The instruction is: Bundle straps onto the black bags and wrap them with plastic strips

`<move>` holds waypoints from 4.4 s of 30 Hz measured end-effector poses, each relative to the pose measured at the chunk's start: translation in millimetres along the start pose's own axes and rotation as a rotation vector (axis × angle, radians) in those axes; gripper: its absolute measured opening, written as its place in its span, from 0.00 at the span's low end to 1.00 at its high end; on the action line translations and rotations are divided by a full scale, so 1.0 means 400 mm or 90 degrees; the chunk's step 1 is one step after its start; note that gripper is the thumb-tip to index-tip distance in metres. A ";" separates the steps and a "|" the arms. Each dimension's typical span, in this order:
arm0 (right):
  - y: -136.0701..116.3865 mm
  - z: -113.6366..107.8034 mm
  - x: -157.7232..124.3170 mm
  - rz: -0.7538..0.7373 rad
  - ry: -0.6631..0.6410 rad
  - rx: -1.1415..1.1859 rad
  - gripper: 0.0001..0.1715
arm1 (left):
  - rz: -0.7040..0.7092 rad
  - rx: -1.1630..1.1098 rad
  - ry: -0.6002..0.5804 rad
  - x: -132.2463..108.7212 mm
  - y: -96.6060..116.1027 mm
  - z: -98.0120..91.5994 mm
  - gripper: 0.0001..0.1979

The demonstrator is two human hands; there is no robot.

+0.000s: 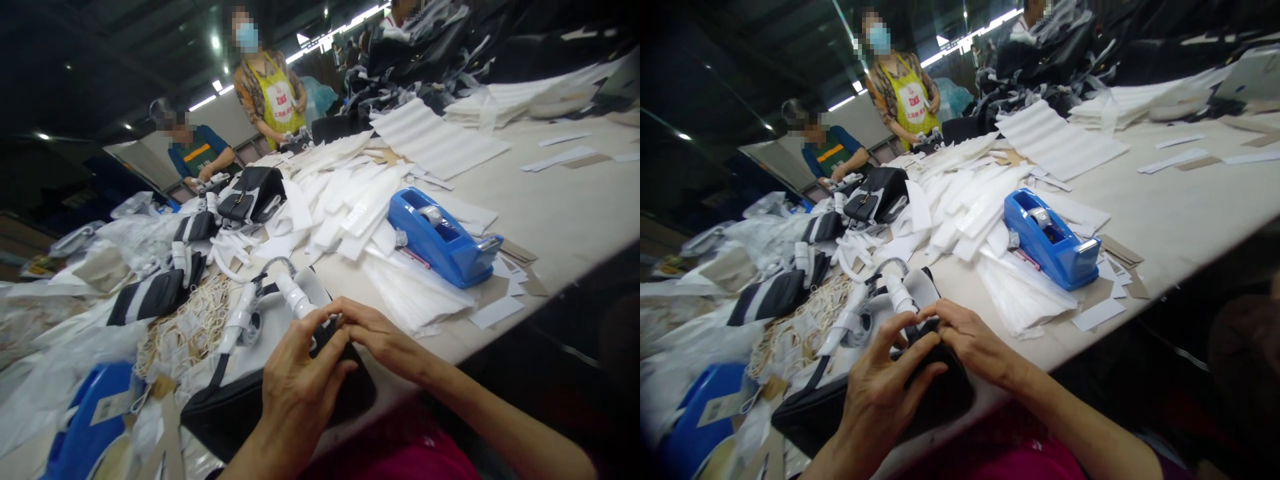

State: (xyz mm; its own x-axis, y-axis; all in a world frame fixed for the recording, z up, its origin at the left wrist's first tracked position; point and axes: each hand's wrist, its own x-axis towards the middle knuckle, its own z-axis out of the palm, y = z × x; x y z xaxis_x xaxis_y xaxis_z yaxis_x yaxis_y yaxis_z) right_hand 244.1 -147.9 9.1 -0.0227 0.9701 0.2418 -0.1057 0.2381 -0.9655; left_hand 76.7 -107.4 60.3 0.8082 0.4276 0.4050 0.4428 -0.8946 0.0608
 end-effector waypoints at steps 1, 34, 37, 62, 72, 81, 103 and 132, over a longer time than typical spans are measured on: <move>-0.012 -0.003 -0.005 0.024 -0.030 0.022 0.14 | -0.002 -0.004 0.003 0.001 0.001 0.001 0.14; 0.002 0.149 -0.066 0.229 0.258 -0.237 0.21 | -0.672 -0.750 0.010 -0.387 -0.276 -0.051 0.16; 0.003 0.192 -0.056 0.224 0.353 -0.215 0.23 | -0.716 -0.772 0.017 -0.389 -0.276 -0.037 0.16; 0.128 0.132 0.039 0.327 0.297 -0.424 0.26 | -0.605 0.074 0.128 -0.316 -0.250 0.046 0.30; 0.079 0.115 0.052 0.255 0.207 -0.636 0.22 | -0.080 -0.008 -0.077 -0.185 -0.223 0.084 0.28; 0.098 0.269 0.215 -0.243 0.067 -0.484 0.20 | -0.121 -0.048 0.055 -0.220 -0.221 0.094 0.24; 0.137 0.285 0.219 -0.219 0.286 -0.677 0.17 | -0.632 -0.415 0.269 -0.181 -0.406 0.094 0.18; 0.162 0.309 0.208 -0.266 0.169 -0.831 0.12 | -0.317 -0.114 -0.154 0.049 -0.422 0.153 0.18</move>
State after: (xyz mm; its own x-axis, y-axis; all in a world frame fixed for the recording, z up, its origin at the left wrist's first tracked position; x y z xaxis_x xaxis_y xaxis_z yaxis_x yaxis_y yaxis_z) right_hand 112.3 -57.5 -21.2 -0.0171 0.7616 0.6478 0.9372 0.2379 -0.2550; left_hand 41.8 60.0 2.2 0.5940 0.8015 0.0689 0.7370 -0.5765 0.3527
